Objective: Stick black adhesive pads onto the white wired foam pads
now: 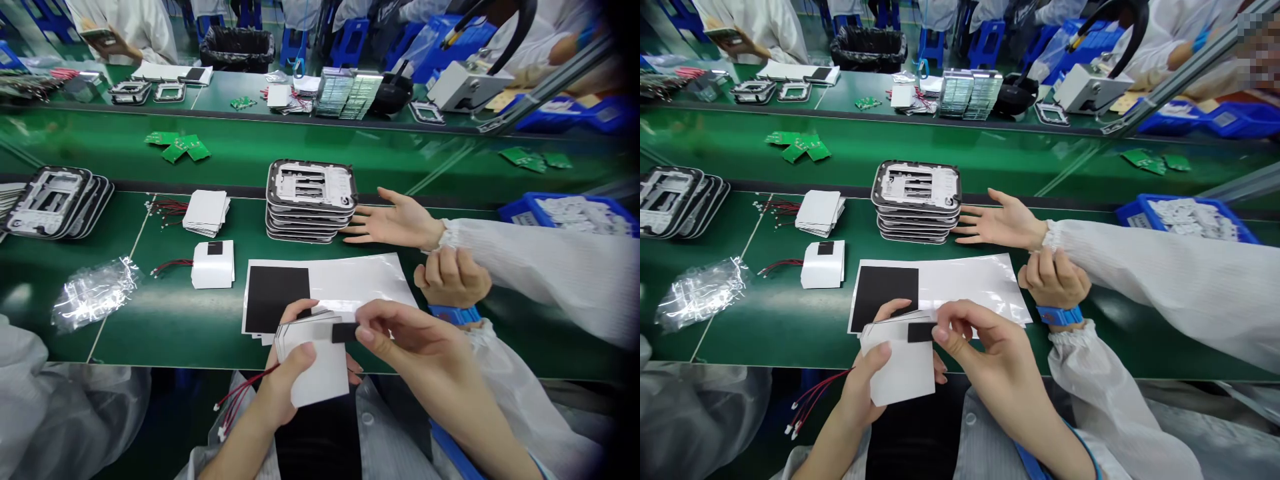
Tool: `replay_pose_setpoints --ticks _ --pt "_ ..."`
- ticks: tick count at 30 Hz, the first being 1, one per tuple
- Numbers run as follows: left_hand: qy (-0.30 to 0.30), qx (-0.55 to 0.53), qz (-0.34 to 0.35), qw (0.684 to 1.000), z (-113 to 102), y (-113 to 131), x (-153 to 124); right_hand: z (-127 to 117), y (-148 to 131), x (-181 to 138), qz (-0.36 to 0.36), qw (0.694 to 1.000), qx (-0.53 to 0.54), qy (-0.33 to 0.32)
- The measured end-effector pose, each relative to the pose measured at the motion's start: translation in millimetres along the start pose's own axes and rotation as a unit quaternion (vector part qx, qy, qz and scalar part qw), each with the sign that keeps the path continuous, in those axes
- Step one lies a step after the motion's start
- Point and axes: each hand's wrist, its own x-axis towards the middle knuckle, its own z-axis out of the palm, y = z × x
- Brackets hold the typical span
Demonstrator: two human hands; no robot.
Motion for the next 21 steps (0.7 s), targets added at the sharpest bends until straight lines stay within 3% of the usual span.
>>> replay_pose_setpoints --ticks 5,12,21 --pt "0.028 0.084 0.034 0.995 1 2 -7 14 -9 -5 0.039 0.991 0.124 -0.037" --pt "0.048 0.114 0.039 0.992 -3 1 -13 20 -15 -6 0.093 0.987 0.122 -0.041" --pt "0.064 0.129 0.041 0.989 -3 0 -14 20 -14 -3 0.099 0.986 0.129 -0.043"
